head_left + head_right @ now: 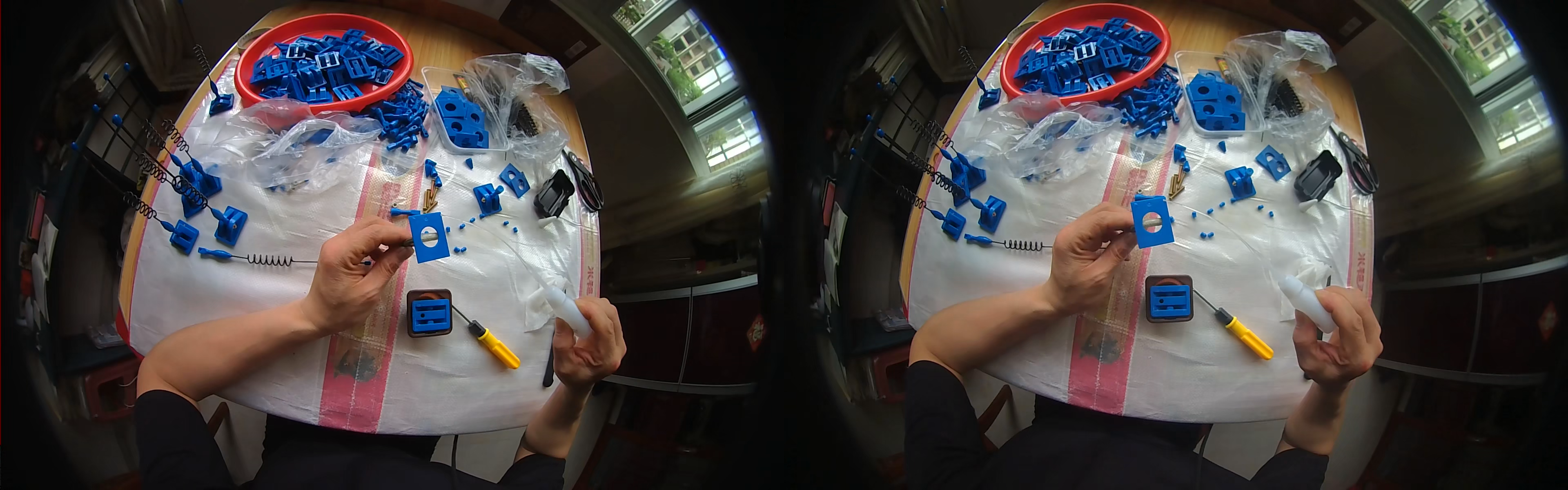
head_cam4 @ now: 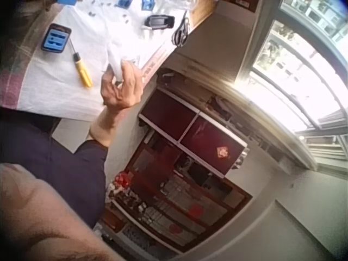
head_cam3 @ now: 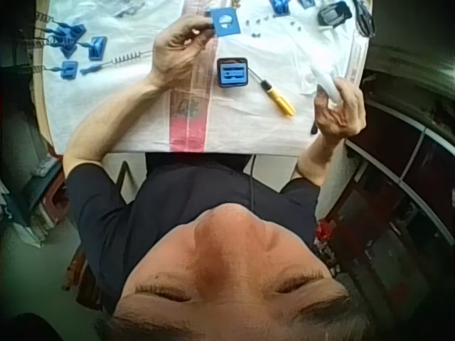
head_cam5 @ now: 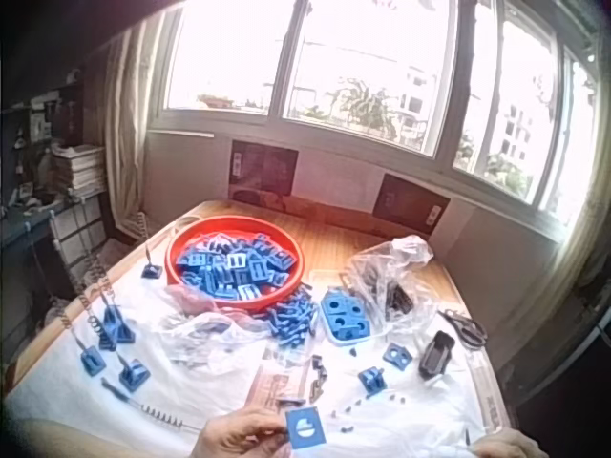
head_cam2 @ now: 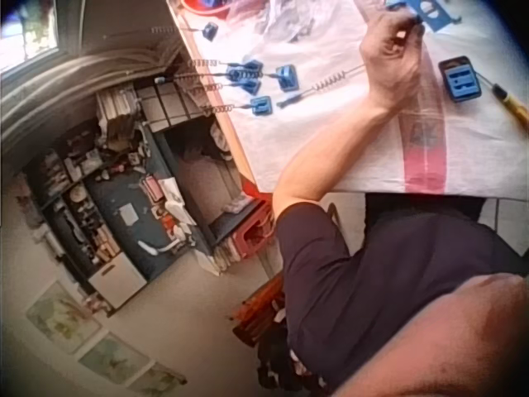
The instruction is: Assembling small blue plastic components using a screwdriver and adhesive on a workshop table.
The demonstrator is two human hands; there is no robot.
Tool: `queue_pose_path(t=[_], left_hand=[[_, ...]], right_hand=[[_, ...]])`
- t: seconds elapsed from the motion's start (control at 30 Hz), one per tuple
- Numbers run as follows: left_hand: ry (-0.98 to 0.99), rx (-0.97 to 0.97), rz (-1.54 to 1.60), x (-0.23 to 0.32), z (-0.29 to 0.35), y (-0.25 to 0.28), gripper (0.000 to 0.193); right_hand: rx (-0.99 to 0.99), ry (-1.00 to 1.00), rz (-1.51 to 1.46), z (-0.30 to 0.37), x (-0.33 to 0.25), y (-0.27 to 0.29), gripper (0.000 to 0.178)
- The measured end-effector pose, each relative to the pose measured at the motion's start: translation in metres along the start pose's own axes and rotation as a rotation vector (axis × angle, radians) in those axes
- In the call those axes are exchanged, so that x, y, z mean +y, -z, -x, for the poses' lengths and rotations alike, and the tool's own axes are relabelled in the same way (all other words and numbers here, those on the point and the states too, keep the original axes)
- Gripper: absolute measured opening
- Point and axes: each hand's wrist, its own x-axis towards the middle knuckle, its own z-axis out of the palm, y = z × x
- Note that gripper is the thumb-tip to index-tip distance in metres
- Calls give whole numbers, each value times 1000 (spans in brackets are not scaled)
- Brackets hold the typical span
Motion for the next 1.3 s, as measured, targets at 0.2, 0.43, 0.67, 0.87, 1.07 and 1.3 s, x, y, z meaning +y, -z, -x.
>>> queue_pose_path(t=[0.2,0.43,0.67,0.87,1.07,1.3], left_hand=[[-12,-5,-17,1,0,0,23],[-2,-5,0,2,0,0,23],[-8,3,6,1,0,0,21],[164,68,119,-4,1,0,15],[153,71,103,-2,0,1,14],[139,55,65,-2,0,1,14]], right_hand=[[2,-3,0,0,0,-1,31],[-11,-1,9,0,0,0,31],[33,3,-15,0,0,0,29],[15,61,-37,-2,-3,3,27],[-5,76,-53,-5,-7,-1,27],[-13,73,-40,-4,-8,-2,28]])
